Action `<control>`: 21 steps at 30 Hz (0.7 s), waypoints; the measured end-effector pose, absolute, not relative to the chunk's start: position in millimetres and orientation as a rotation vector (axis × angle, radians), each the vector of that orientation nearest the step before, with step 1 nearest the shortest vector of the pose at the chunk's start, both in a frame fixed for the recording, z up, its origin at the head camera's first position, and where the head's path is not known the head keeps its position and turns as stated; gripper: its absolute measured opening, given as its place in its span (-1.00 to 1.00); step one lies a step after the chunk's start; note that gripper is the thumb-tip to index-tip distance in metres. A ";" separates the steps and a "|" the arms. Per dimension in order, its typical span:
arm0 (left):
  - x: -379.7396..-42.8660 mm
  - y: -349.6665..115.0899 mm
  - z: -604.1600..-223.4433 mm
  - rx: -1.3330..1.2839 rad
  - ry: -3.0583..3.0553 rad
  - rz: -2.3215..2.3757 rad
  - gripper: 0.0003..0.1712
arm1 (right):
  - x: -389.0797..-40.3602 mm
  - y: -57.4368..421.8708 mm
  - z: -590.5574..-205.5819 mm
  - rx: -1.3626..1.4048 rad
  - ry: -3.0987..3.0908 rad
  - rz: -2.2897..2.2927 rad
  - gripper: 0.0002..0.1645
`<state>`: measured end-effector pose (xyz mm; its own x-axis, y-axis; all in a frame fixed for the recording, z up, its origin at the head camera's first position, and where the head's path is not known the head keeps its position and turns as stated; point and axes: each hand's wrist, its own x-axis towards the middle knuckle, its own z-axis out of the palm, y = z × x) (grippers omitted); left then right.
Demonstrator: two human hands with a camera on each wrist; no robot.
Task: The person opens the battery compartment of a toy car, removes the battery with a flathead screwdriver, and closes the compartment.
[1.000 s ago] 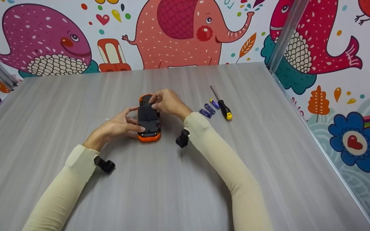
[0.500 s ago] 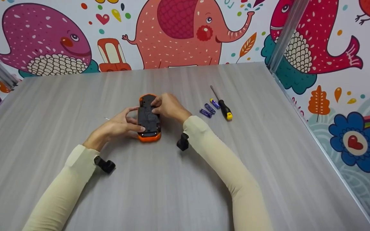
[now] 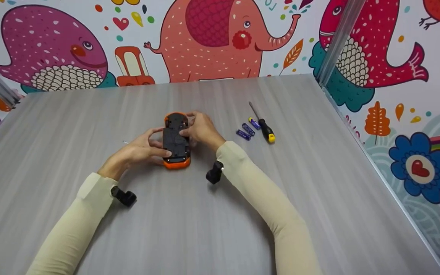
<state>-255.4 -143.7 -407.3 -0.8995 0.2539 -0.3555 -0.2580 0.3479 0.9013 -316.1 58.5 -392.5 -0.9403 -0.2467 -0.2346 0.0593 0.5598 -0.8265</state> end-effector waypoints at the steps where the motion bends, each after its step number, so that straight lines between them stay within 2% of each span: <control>1: -255.4 -143.7 -407.1 -0.003 2.176 1.576 0.13 | -317.0 57.8 -393.3 -0.119 2.448 -1.344 -0.25; 11: -256.1 -144.6 -406.8 -0.008 2.160 1.590 0.13 | -323.3 61.4 -400.6 0.088 2.151 -1.469 -0.32; 21: -254.3 -145.1 -407.5 -0.012 2.162 1.597 0.13 | -323.6 60.1 -401.9 0.118 2.105 -1.488 -0.42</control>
